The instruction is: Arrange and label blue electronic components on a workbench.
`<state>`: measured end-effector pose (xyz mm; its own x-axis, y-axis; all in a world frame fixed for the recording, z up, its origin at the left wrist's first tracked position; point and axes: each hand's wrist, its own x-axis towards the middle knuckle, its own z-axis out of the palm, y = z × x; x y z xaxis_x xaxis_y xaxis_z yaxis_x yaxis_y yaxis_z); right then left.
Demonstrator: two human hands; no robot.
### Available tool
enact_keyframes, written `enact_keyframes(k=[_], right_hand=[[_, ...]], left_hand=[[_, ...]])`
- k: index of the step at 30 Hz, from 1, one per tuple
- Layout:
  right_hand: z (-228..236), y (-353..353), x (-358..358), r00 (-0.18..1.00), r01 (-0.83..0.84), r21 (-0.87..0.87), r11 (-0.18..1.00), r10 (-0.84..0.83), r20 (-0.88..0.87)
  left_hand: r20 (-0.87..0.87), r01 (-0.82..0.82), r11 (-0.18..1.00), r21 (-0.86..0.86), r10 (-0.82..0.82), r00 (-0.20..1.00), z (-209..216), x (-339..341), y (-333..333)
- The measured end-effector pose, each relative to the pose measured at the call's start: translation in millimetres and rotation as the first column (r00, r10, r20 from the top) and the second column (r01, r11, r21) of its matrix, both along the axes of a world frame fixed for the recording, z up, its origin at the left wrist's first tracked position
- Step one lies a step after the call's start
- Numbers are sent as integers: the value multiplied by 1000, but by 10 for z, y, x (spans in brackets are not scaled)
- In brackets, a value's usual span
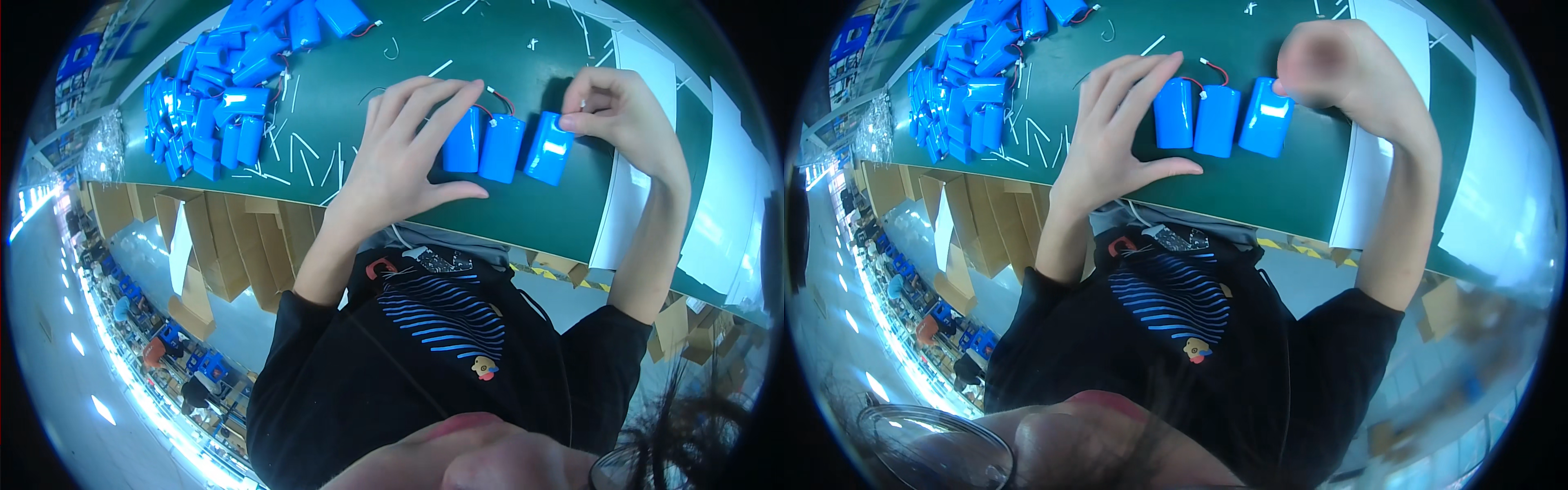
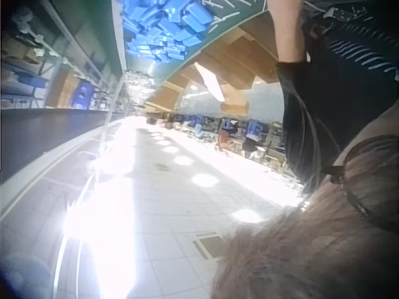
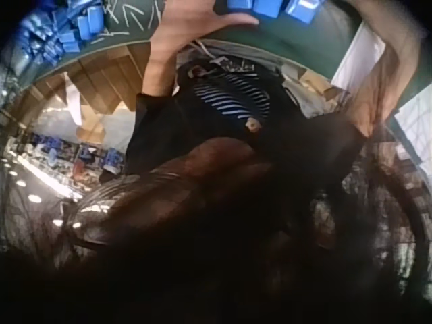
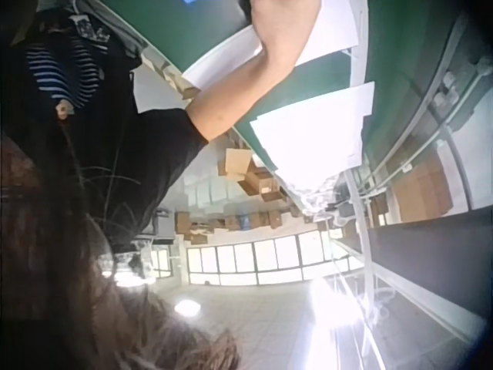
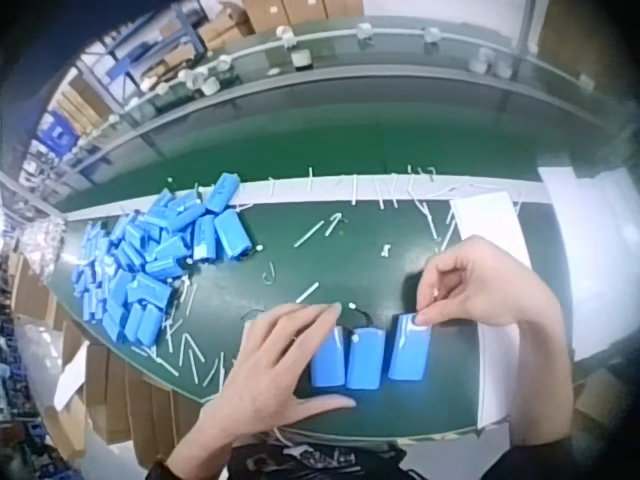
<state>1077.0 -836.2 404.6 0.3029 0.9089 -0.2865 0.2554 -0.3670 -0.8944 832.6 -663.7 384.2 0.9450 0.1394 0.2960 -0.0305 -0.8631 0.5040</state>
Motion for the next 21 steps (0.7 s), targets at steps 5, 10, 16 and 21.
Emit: enact_keyframes(k=[5, 10, 16, 21], right_hand=[[14, 23, -226, 931, -76, 39, 996, 57, 361], [3, 26, -185, 917, -206, 6, 979, 190, 349], [-119, 10, -130, 895, -170, 234, 957, 51, 444], [-149, 109, -123, 898, -76, 254, 964, -45, 438]], left_hand=[[-98, 101, 994, 43, -96, 991, -108, 86, 2], [-91, 182, 981, 69, -176, 980, -152, 154, 15], [142, 93, 941, 326, -146, 979, 159, 251, 696], [260, 70, 738, 671, -323, 910, 2, 325, 1771]])
